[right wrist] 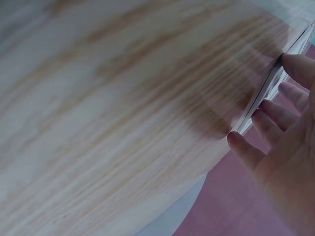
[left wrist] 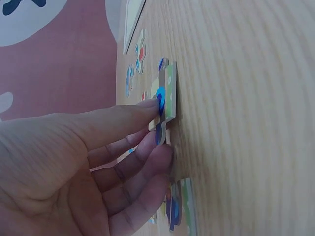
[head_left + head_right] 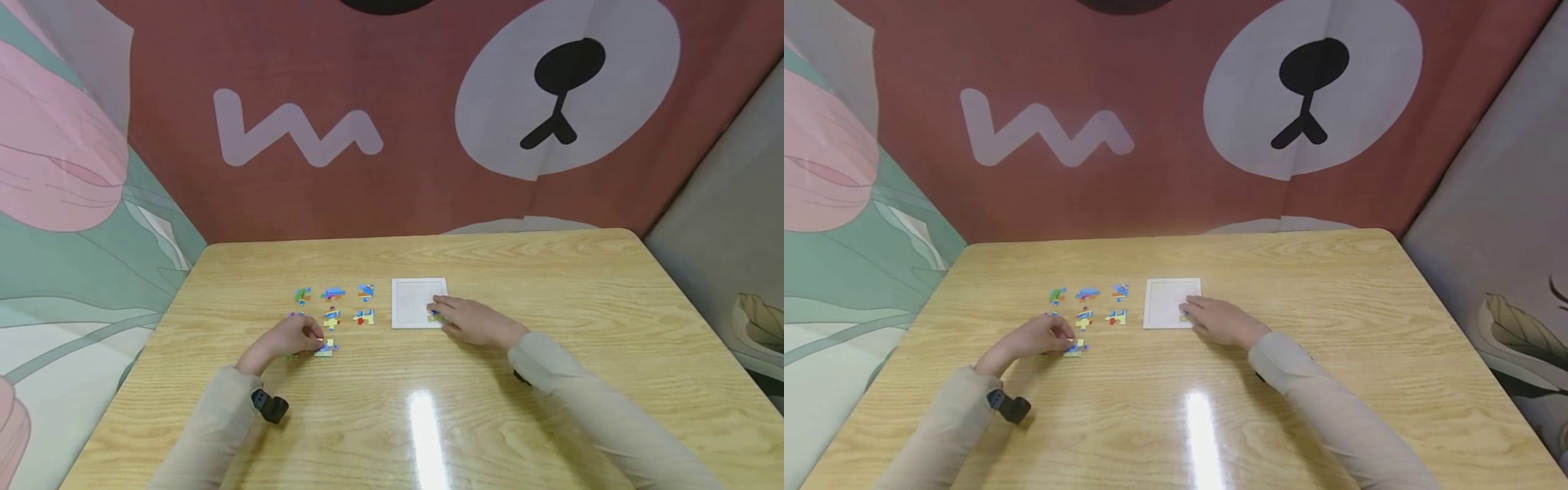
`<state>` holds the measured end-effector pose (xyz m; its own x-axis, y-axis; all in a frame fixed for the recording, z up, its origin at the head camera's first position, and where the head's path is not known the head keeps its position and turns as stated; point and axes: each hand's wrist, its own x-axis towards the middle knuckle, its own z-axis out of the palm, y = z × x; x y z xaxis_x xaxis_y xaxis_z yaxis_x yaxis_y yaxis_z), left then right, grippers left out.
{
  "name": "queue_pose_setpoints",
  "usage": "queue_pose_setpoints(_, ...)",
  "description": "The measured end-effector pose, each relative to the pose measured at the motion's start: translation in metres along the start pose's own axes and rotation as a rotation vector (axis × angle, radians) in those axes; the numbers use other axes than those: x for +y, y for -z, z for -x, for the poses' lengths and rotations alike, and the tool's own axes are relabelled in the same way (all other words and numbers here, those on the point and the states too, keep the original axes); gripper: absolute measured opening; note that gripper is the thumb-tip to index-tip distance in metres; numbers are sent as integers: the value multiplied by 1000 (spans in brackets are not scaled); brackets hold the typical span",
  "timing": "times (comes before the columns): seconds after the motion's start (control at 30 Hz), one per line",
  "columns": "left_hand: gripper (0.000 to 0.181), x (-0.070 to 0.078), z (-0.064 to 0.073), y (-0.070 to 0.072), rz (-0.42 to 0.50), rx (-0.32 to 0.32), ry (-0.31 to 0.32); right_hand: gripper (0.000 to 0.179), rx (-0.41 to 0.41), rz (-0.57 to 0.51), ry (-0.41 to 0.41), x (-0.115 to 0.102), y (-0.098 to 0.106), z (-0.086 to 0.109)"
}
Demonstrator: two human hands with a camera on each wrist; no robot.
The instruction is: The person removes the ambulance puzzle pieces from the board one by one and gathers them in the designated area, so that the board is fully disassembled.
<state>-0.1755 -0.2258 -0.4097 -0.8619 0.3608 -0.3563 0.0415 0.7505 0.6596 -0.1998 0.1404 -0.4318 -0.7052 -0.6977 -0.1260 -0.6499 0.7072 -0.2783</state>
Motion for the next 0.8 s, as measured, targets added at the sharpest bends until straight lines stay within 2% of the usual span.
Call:
queue_pose_setpoints(0.23, 12, -1, -1, 0, -28, 18, 21, 48, 2, 9, -4, 1, 0, 0)
queue_pose_setpoints(0.4, 15, -1, -1, 1, -17, 26, 29, 50, 10, 10, -1, 2, -1, 1)
queue_pose_setpoints(0.63, 15, 4, -10, 1, 7, 89, -31, 59, 2, -11, -41, 5, 2, 3)
queue_pose_setpoints(0.8, 19, 21, -19, -5, 23, 117, -93, 67, -6, -24, -66, 10, 2, 5)
